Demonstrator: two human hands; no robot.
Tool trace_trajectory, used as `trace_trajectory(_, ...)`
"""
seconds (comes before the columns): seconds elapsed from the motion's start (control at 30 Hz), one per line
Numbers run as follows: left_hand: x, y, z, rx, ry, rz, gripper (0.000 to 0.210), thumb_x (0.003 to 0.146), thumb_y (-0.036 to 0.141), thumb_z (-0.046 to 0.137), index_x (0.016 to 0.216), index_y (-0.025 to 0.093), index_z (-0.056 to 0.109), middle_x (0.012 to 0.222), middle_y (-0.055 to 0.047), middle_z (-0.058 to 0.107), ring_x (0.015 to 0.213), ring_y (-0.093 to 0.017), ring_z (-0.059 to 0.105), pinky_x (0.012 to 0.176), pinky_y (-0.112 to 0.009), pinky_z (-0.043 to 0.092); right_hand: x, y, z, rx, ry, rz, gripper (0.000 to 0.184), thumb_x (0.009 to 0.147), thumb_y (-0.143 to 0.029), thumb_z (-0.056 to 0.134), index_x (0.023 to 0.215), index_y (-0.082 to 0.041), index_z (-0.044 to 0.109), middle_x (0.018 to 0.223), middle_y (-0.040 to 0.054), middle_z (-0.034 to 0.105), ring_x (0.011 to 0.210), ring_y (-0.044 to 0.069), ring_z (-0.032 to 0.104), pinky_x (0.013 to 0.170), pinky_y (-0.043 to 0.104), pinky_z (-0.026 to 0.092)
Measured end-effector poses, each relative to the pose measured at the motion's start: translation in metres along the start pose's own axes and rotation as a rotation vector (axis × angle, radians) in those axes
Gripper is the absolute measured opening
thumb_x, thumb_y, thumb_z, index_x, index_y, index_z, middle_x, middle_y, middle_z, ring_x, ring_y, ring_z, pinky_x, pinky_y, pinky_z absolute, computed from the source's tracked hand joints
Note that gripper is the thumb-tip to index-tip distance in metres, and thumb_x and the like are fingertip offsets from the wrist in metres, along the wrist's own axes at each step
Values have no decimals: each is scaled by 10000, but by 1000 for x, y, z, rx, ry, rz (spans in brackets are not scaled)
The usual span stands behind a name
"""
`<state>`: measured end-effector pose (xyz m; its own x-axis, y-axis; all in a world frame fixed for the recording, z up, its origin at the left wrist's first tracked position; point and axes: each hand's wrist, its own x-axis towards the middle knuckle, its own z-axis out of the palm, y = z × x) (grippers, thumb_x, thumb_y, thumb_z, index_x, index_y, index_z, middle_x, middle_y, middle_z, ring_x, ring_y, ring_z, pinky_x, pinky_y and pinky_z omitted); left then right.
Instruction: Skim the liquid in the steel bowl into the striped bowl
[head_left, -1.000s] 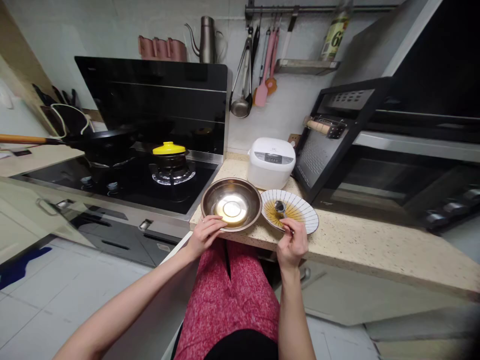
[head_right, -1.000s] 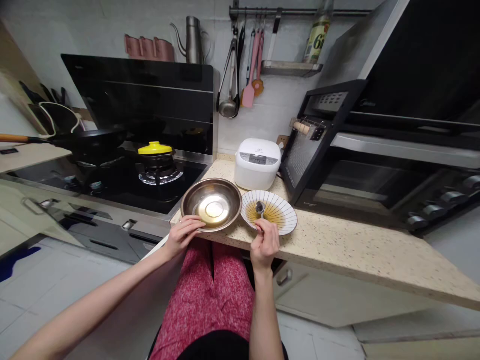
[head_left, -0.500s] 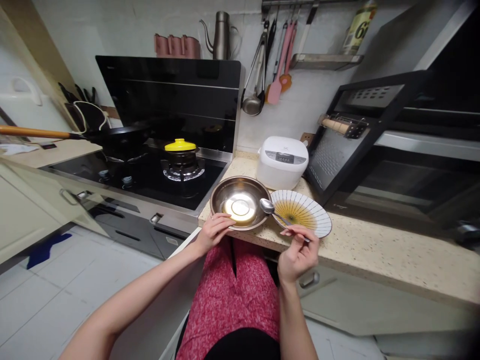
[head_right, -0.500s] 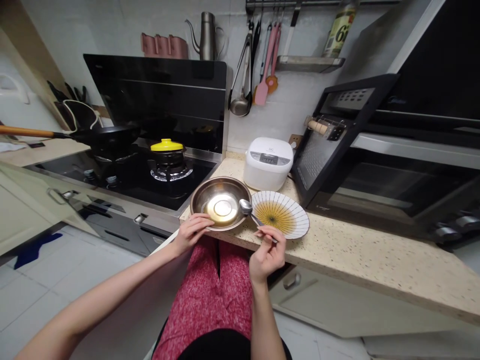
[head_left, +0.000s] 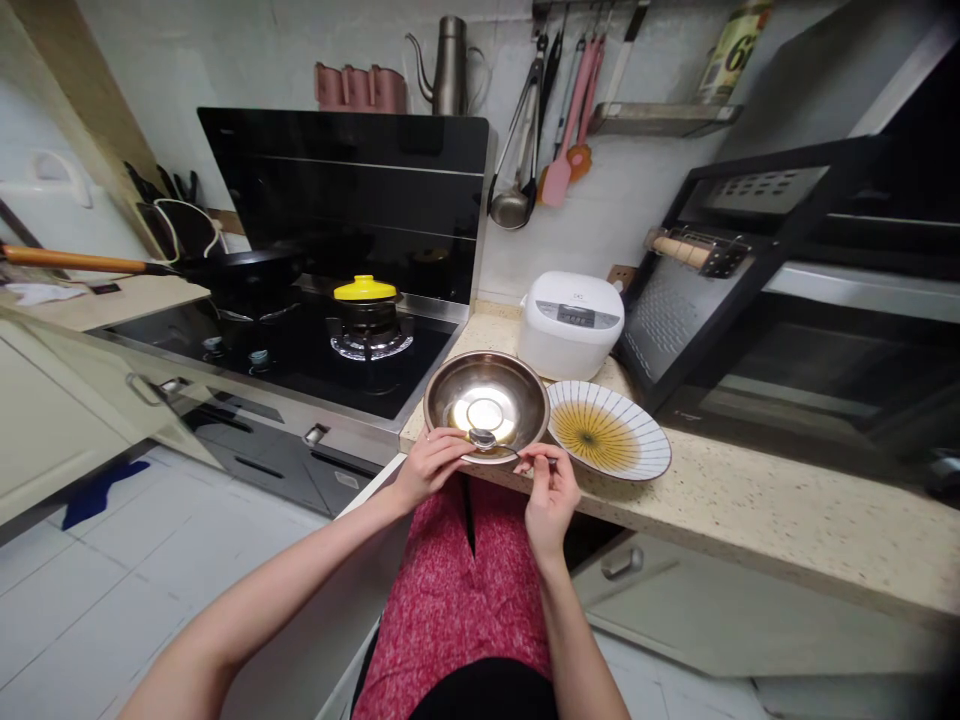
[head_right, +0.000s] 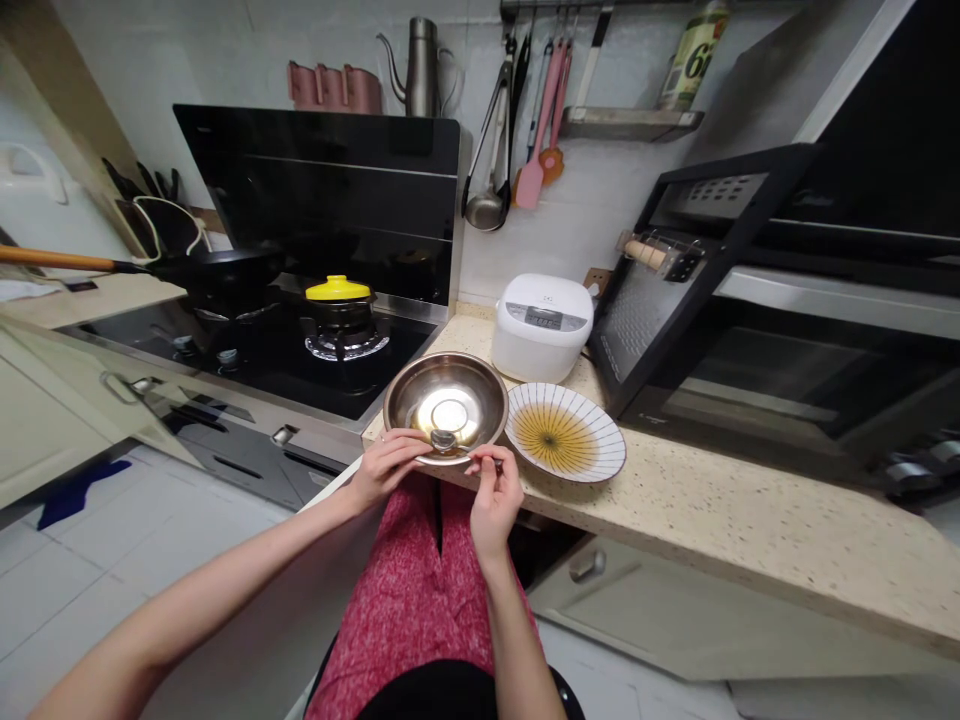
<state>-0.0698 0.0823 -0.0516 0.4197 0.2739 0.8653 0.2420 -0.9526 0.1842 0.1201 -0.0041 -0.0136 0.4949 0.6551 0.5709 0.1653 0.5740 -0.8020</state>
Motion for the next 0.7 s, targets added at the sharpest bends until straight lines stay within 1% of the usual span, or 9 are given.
trace_trajectory(0.33, -2, 0, 1, 23, 6, 13, 264, 1008, 186, 620, 1261, 198, 693, 1055, -93, 791, 1103, -240, 714, 922, -405, 583, 1, 8, 0, 0, -1, 59, 287, 981, -459, 594, 874, -199, 647, 804, 8, 668, 634, 120, 598, 630, 262, 506)
trace_trajectory(0.53, -3, 2, 2, 16, 10, 8, 291, 1005, 232, 642, 1292, 206, 684, 1060, -89, 791, 1109, -234, 711, 941, -393, 573, 3, 11, 0, -6, 3, 50, 309, 981, -480, 590, 871, -196, 645, 801, 10, 666, 627, 120, 592, 626, 263, 504)
trace_trajectory(0.7, -3, 3, 3, 9, 27, 16, 292, 1025, 197, 594, 1305, 205, 677, 1059, -88, 789, 1102, -226, 707, 923, -387, 581, 3, 14, 1, -6, 9, 31, 310, 986, -477, 586, 868, -194, 636, 801, 7, 664, 619, 114, 586, 619, 258, 505)
